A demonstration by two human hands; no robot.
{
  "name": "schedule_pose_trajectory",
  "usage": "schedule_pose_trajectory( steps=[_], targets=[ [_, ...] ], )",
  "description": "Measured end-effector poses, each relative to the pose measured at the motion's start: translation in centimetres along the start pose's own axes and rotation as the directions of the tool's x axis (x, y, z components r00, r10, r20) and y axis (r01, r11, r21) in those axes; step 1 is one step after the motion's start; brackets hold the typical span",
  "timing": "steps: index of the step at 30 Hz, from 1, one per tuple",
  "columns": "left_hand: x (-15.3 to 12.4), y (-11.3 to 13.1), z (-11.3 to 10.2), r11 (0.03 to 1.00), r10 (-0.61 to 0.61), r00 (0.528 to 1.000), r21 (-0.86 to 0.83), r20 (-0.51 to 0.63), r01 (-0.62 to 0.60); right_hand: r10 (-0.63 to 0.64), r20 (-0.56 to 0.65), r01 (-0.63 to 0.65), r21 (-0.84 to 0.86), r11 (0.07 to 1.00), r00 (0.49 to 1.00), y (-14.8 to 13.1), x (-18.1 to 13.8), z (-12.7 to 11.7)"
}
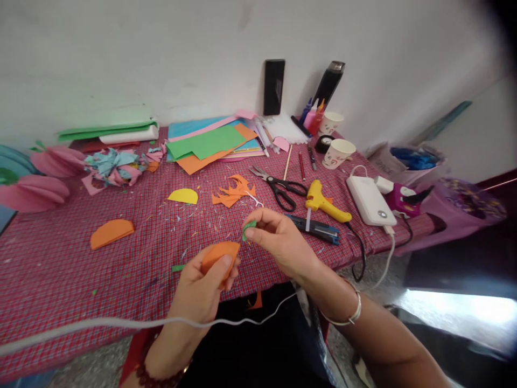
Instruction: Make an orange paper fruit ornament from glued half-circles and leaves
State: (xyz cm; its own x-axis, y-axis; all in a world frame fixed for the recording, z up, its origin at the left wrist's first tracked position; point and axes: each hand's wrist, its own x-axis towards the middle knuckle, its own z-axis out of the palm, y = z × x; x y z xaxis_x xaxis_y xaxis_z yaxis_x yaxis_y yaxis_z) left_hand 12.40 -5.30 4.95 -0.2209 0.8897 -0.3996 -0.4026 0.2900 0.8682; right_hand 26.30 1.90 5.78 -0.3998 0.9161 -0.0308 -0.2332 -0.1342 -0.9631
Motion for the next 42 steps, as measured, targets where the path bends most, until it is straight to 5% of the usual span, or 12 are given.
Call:
schedule_pose_trajectory(
  steps=[17, 21, 23, 25, 27, 29, 31, 35, 42],
  targets=[
    [0.1, -0.2, -0.2, 0.999, 0.021, 1.0, -0.045, -0.02, -0.022, 0.019, 0.0, -0.019, -0.065, 0.998, 1.0, 0.5, -0.8, 0.4],
    [0.1, -0.2, -0.1, 0.999, -0.002, 1.0, -0.042, 0.009, 0.003, -0.065, -0.018, 0.06, -0.229, 0.972, 0.998, 0.7, -0.8, 0.1],
    [0.1, -0.3, -0.2, 0.998, -0.025, 0.999, -0.057, -0.033, 0.024, -0.148, 0.014, 0.136, -0.485, 0.864, 0.989, 0.8, -0.7, -0.6],
    [0.1, -0.5, -0.3, 0.998, -0.03, 0.998, -0.054, -0.063, 0.027, -0.145, 0.137, 0.199, -0.755, 0.625, 0.98, 0.9, -0.6, -1.4],
    [0.2, -0.7, -0.6, 1.0, -0.014, 0.998, -0.028, -0.055, 0.012, -0.051, 0.239, 0.24, -0.894, 0.379, 0.97, 0.9, -0.6, -2.3],
    [0.2, -0.9, -0.9, 1.0, 0.009, 1.0, 0.003, -0.025, -0.009, -0.042, 0.238, 0.241, -0.933, 0.268, 0.97, 0.8, -0.7, -2.7],
    [0.2, -1.1, -1.0, 0.999, 0.021, 1.0, 0.032, 0.008, -0.021, -0.172, 0.217, 0.259, -0.922, 0.288, 0.961, 0.5, -1.1, -2.5],
    [-0.1, -1.3, -1.1, 0.993, 0.051, 0.998, 0.107, 0.03, -0.054, -0.383, 0.337, 0.482, -0.785, 0.39, 0.86, 0.1, -1.9, -1.0],
    [-1.2, -0.7, -0.8, 0.965, 0.103, 0.995, 0.245, -0.012, -0.097, -0.431, 0.415, 0.543, -0.806, 0.236, 0.802, 1.4, -2.4, 0.7]
  ],
)
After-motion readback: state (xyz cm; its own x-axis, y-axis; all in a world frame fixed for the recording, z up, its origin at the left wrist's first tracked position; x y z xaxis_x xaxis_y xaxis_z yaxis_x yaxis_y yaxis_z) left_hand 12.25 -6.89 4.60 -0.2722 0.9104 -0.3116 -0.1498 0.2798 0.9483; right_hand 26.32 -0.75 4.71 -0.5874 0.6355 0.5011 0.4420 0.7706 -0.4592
